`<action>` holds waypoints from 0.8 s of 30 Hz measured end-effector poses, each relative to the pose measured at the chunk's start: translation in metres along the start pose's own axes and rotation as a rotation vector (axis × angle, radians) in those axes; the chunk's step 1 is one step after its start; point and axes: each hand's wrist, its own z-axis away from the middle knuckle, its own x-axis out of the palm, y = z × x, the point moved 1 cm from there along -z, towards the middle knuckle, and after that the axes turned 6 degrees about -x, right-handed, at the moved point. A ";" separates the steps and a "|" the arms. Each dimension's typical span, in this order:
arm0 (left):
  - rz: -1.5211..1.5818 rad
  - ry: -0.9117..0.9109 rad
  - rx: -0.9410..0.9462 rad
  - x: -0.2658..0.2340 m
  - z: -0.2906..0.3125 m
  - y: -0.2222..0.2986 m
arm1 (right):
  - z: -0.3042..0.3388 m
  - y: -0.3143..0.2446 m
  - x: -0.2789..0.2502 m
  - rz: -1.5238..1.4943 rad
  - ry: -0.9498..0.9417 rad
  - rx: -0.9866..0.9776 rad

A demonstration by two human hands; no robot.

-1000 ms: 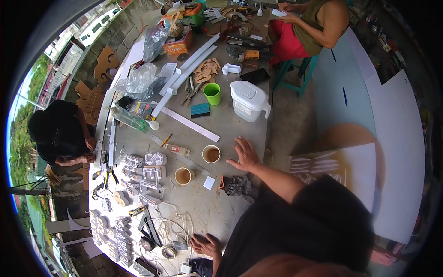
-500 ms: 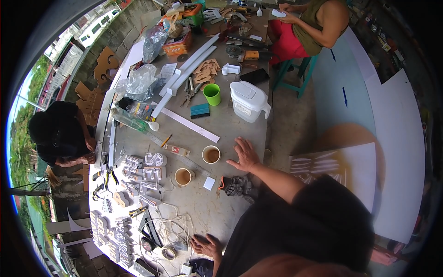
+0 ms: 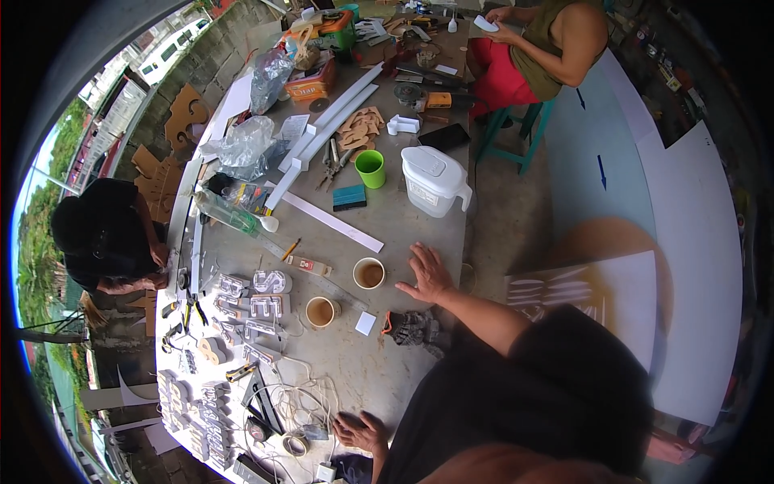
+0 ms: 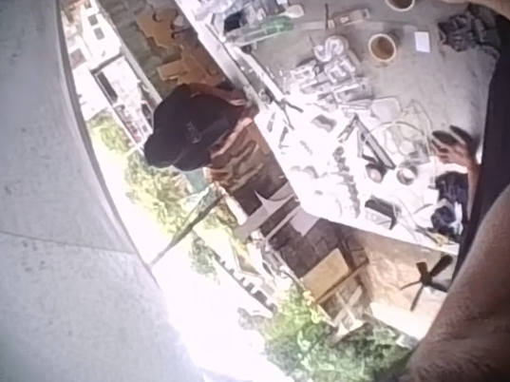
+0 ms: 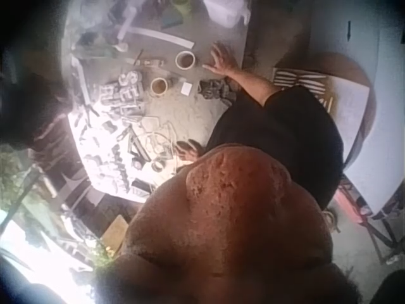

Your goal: Manually assembling and preparing components for lighted signs at a workshop table.

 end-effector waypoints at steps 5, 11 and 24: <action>-0.009 -0.018 -0.006 0.002 0.000 -0.001 | 0.001 0.003 0.001 0.010 0.000 -0.006; -0.007 -0.023 -0.009 0.000 -0.001 0.001 | 0.001 0.003 0.002 0.012 -0.013 -0.005; -0.014 -0.011 -0.002 0.004 0.000 -0.005 | 0.000 0.000 -0.001 0.003 0.025 -0.017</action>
